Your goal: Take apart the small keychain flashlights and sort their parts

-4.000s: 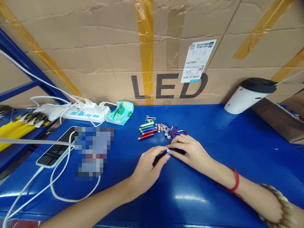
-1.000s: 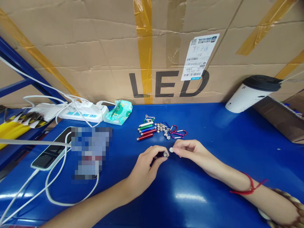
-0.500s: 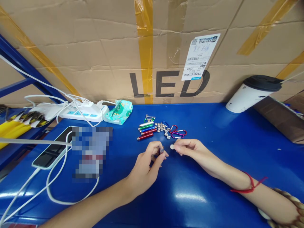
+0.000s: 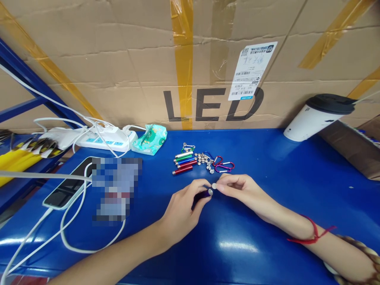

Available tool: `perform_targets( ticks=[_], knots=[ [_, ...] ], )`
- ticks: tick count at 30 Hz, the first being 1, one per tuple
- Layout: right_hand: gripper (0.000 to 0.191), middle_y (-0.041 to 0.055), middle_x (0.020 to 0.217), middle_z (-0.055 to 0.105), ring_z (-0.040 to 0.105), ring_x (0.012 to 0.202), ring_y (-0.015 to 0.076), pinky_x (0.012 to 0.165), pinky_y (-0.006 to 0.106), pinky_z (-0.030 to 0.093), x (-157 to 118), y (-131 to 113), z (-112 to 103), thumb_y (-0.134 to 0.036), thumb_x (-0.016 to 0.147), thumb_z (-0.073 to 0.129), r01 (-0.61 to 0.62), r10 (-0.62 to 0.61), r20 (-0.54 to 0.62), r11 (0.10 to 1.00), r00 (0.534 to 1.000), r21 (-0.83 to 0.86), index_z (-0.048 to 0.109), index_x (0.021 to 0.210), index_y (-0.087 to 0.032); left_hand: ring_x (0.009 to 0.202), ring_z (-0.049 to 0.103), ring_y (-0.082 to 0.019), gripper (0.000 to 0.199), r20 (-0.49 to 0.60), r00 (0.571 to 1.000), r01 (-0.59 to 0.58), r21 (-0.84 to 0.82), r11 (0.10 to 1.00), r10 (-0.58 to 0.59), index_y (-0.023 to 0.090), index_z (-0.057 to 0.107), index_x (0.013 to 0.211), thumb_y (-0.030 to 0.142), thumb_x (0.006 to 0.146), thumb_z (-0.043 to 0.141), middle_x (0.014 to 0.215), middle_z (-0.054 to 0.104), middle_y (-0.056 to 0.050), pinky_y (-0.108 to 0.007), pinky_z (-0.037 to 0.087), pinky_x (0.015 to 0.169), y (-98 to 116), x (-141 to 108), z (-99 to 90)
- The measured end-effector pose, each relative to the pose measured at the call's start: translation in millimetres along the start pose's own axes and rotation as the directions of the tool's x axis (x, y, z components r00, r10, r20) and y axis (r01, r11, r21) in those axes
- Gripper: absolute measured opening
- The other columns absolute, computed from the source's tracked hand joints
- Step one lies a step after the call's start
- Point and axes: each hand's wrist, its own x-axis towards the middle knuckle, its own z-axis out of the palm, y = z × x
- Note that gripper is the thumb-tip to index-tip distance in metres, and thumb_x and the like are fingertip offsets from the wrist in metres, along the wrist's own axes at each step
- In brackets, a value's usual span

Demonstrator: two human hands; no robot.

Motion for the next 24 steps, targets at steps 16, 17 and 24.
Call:
perform_targets(
  ticks=[16, 17, 24],
  knots=[
    [0.028, -0.0021, 0.062, 0.051, 0.044, 0.057, 0.0099, 0.053, 0.024, 0.036, 2.1, 9.8, -0.6, -0.043, 0.077, 0.063, 0.124, -0.112, 0.064, 0.962, 0.992, -0.243, 0.065, 0.066, -0.017, 0.078, 0.06, -0.014, 0.018, 0.0, 0.998, -0.069, 0.063, 0.996, 0.069, 0.026, 0.06, 0.102, 0.021, 0.089, 0.049, 0.092, 0.068, 0.001, -0.023, 0.047, 0.072, 0.5, 1.2, -2.0],
    [0.027, -0.0021, 0.061, 0.052, 0.045, 0.056, 0.0099, 0.053, 0.024, 0.037, 1.5, 10.5, 0.1, -0.041, 0.077, 0.063, 0.145, -0.139, 0.04, 0.954, 0.989, -0.263, 0.065, 0.067, -0.017, 0.077, 0.06, -0.013, 0.018, -0.004, 0.998, -0.064, 0.057, 0.996, 0.065, 0.026, 0.06, 0.102, 0.021, 0.089, 0.049, 0.092, 0.068, 0.002, -0.023, 0.047, 0.072, 0.9, 1.2, -2.1],
    [0.009, 0.0002, 0.07, 0.059, 0.051, 0.054, 0.0086, 0.053, 0.022, 0.046, -4.7, 12.4, 2.1, -0.018, 0.079, 0.065, 0.564, -0.619, 0.032, 0.691, 0.784, -0.452, 0.068, 0.087, -0.018, 0.071, 0.058, -0.012, 0.016, -0.014, 1.0, -0.005, 0.025, 1.0, 0.005, 0.024, 0.059, 0.101, 0.022, 0.088, 0.051, 0.091, 0.068, 0.001, -0.022, 0.046, 0.071, 0.5, 0.6, -0.6]
  ],
)
